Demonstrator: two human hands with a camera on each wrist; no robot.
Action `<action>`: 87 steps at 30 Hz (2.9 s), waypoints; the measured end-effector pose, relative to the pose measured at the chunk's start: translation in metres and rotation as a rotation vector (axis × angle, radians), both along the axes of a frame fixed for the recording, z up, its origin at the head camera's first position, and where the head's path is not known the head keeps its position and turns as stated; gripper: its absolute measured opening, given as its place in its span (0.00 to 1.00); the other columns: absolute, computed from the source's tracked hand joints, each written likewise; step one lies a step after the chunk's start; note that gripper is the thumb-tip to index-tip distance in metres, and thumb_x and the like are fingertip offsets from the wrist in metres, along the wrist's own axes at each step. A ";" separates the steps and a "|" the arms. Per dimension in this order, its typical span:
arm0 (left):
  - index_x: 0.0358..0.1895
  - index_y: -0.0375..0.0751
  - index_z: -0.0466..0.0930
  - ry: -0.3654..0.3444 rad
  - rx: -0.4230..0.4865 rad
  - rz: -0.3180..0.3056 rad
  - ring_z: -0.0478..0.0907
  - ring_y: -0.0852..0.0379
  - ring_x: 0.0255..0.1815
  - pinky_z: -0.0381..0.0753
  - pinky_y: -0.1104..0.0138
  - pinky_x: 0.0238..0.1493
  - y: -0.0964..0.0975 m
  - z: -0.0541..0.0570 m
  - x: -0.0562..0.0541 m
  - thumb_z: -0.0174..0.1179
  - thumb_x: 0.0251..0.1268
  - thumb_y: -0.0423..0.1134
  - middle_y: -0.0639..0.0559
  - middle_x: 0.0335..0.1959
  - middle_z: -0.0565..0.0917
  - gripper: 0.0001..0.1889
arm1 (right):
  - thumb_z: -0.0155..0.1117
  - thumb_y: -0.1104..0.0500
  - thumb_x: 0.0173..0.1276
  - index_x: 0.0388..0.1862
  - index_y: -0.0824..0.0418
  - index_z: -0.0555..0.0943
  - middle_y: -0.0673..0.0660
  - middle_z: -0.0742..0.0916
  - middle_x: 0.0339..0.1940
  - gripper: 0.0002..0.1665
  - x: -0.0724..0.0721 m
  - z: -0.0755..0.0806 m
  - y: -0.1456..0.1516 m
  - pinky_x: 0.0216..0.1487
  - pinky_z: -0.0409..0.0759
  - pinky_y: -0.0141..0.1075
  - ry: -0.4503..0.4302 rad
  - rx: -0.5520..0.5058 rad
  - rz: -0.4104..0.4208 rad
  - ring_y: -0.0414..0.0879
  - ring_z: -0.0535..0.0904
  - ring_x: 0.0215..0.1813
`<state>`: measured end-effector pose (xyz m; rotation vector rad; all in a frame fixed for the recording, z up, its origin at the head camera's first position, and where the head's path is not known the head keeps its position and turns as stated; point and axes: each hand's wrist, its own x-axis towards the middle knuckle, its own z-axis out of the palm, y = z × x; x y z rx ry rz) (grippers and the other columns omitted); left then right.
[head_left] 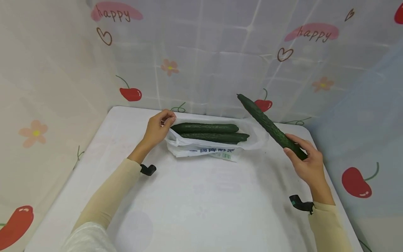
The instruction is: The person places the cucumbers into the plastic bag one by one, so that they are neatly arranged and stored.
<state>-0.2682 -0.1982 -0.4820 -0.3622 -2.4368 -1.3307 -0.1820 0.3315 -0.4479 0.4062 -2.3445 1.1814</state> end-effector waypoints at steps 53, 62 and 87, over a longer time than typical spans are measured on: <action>0.52 0.47 0.84 0.001 -0.035 -0.017 0.82 0.55 0.47 0.80 0.66 0.50 -0.002 0.002 0.000 0.61 0.83 0.42 0.50 0.45 0.88 0.06 | 0.75 0.62 0.72 0.69 0.44 0.85 0.49 0.88 0.67 0.28 -0.072 0.020 -0.141 0.50 0.84 0.48 -0.150 0.515 0.531 0.49 0.82 0.62; 0.51 0.46 0.84 0.017 -0.031 -0.018 0.81 0.56 0.47 0.78 0.69 0.48 -0.002 0.003 0.001 0.61 0.83 0.41 0.50 0.45 0.88 0.05 | 0.70 0.59 0.77 0.73 0.43 0.81 0.53 0.84 0.74 0.28 -0.097 0.012 -0.143 0.75 0.76 0.62 -0.363 0.453 0.596 0.56 0.77 0.77; 0.53 0.47 0.84 -0.002 -0.054 -0.014 0.82 0.52 0.50 0.79 0.62 0.51 0.000 0.011 -0.003 0.60 0.83 0.42 0.48 0.48 0.88 0.06 | 0.81 0.58 0.67 0.51 0.56 0.82 0.56 0.83 0.47 0.19 -0.090 -0.012 -0.137 0.59 0.75 0.51 -0.047 0.654 0.331 0.53 0.74 0.53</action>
